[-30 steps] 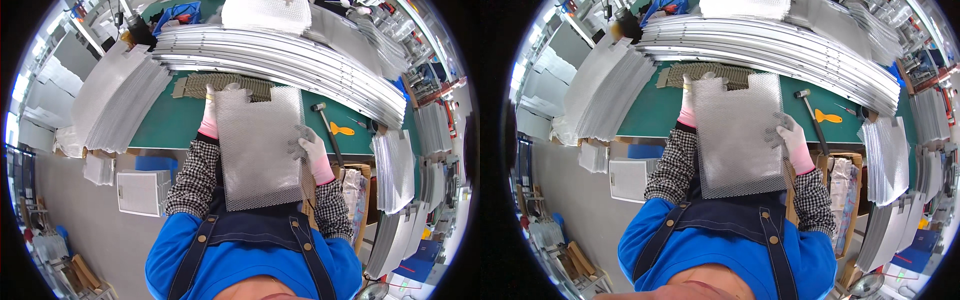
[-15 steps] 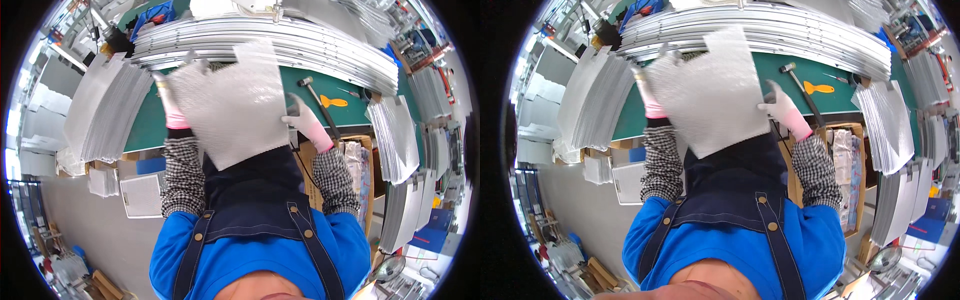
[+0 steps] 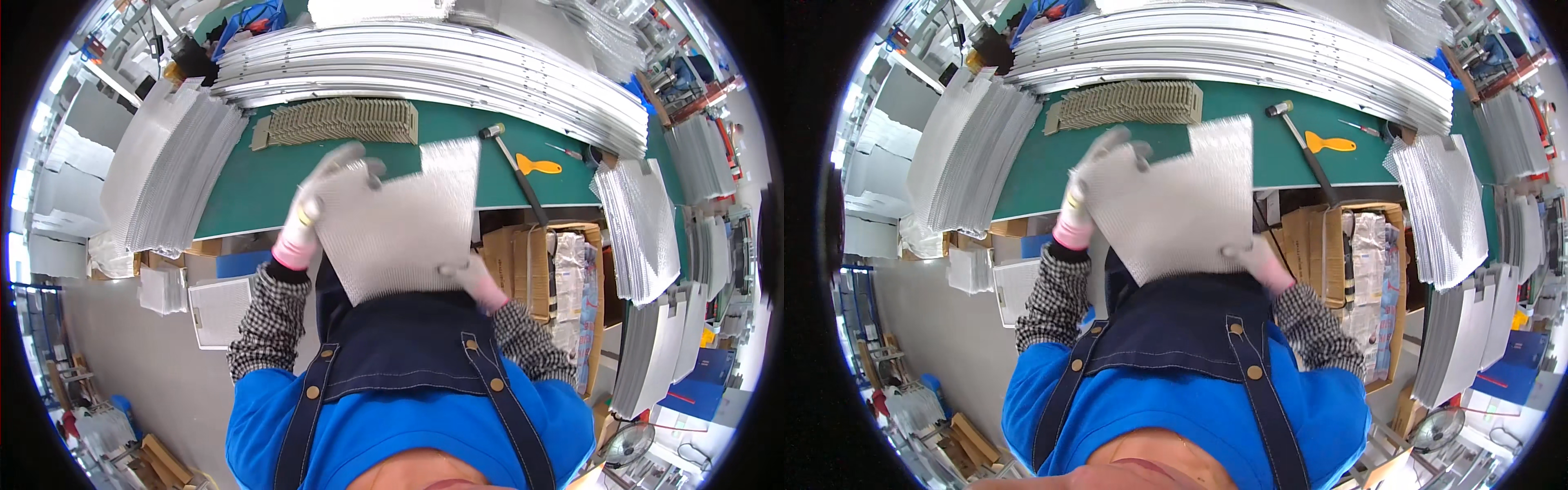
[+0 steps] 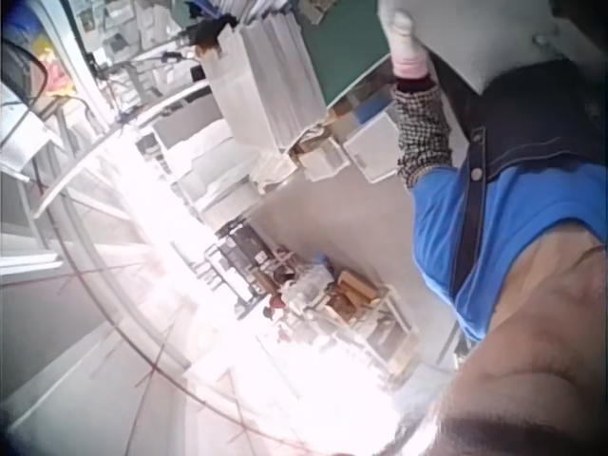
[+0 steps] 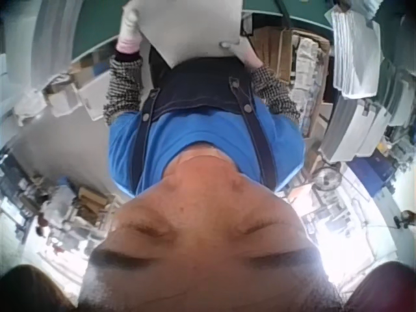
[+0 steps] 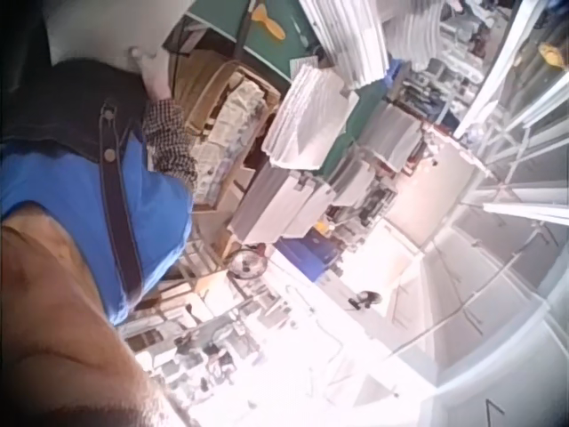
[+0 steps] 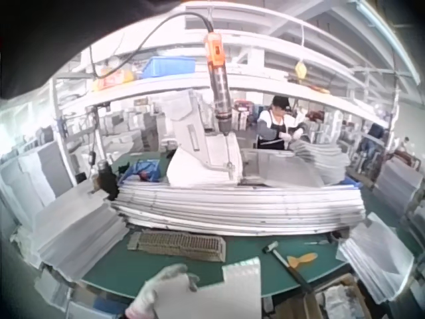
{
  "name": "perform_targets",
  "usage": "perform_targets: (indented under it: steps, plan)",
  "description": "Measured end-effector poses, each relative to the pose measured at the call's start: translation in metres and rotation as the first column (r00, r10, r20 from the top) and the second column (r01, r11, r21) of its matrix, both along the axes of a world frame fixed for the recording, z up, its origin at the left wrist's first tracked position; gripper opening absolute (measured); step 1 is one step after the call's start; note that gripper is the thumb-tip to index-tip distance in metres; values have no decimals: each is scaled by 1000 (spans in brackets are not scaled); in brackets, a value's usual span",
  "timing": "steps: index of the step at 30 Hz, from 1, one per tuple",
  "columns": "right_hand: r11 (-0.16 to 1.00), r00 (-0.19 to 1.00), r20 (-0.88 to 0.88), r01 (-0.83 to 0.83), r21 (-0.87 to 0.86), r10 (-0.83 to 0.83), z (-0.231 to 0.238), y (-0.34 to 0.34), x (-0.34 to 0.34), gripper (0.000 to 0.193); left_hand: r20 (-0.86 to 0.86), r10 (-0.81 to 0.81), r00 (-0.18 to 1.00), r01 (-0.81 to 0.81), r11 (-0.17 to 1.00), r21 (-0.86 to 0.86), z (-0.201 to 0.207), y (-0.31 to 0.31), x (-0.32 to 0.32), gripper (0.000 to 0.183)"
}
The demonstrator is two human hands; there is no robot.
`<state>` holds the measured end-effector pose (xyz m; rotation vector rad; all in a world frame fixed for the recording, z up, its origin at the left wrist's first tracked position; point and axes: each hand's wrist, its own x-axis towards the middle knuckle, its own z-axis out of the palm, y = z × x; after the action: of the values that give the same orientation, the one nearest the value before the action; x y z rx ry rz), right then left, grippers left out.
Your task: The person assembles air filters by placing a mesh sheet into a white frame and securing it with a hammer. They repeatedly pick up frames and mesh sheets, align the components, and tap the frame edges to fasten them. The finished units are stacked on the table.
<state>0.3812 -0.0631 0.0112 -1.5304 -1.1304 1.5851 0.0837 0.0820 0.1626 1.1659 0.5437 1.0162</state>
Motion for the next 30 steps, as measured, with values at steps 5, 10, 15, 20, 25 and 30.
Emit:
perform_targets:
  steps: [5, 10, 15, 20, 25, 30]
  plan:
    - [790, 771, 193, -612, -37, 607, 40, 34, 60, 43, 296, -167, 941, 212, 969, -128, -23, -9, 1, 120]
    - [931, 912, 364, -284, 231, 188, 101, 174, 65, 42, 354, -339, 872, 353, 935, 28, -31, -11, -3, 116]
    - [839, 748, 654, -281, 465, -113, 72, 254, -27, 65, 373, -336, 865, 348, 937, 36, -31, -6, -2, 112]
    - [910, 705, 699, -204, 361, -119, 70, 244, -12, 43, 358, -267, 894, 306, 950, -57, -32, 1, -6, 114]
    - [920, 884, 455, -86, 382, -106, 187, 216, 36, 42, 244, -139, 960, 181, 970, -160, -22, 10, 5, 117]
    - [846, 899, 254, -426, 322, 356, 257, 185, 5, 44, 238, -50, 970, 115, 957, -267, -6, 14, 18, 113]
